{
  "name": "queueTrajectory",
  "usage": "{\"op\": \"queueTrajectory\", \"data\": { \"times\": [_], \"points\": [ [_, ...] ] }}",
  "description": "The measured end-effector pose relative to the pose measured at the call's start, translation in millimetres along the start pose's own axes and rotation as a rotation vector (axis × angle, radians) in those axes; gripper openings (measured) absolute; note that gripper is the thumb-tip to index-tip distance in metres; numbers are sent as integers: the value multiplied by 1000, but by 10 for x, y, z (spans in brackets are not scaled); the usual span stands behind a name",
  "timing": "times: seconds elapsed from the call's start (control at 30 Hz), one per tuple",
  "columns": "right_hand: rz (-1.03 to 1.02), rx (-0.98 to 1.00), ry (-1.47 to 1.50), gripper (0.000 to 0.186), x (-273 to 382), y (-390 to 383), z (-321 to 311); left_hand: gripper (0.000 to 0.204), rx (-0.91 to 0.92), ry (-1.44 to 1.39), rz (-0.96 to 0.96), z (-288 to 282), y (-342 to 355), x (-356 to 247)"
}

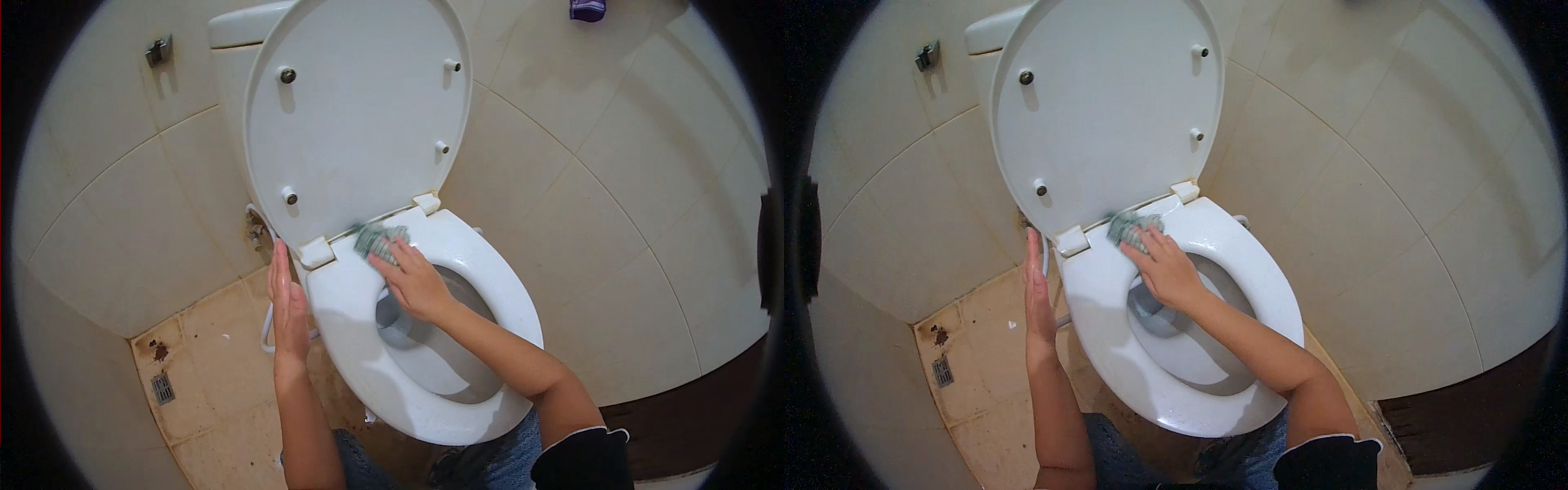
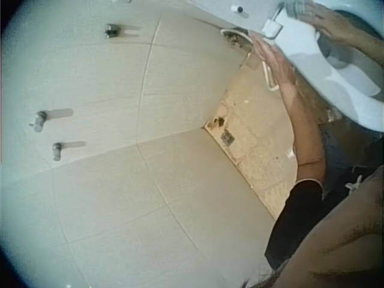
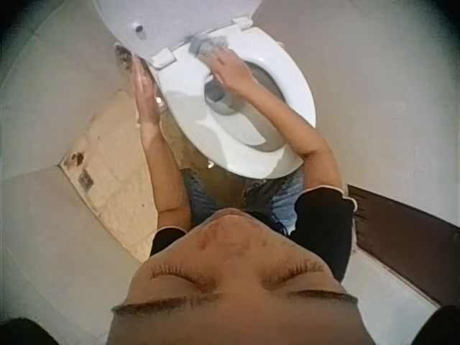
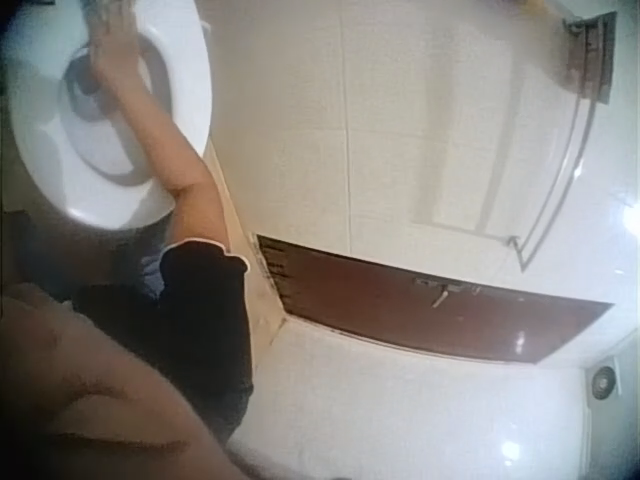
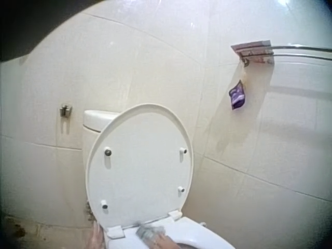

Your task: Cleaning bathroom sink, walls, and toilet using a cloth and tools.

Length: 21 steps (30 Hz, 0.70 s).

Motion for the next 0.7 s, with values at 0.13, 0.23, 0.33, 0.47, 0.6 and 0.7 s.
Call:
{"op": "queueTrajectory", "data": {
  "times": [0.13,0.23,0.33,0.47,0.6,0.7],
  "points": [
    [318,-109,-356,38,-422,-340,-391,77,-15,54,51,27,-18,-93],
    [677,20,-355,37,-799,-706,-578,75,-20,47,66,-7,-26,-115],
    [846,267,-439,39,-903,-905,-521,75,-24,19,125,8,-22,-130],
    [363,51,-170,42,-626,-474,-402,73,-60,22,128,76,29,-73],
    [64,82,-32,46,-769,-386,-344,69,-74,-16,165,116,66,-43],
    [-187,279,-123,45,-840,-935,-417,67,-99,-47,134,71,64,7]
  ]
}}
Point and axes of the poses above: each hand's wrist, its own y-axis towards the middle knuckle, its own z-axis out of the palm, x = y × z, the point moved 7 cm from there along y, towards the middle knuckle, and after that the axes turned 13 degrees about -y, right-handed, at the moved point
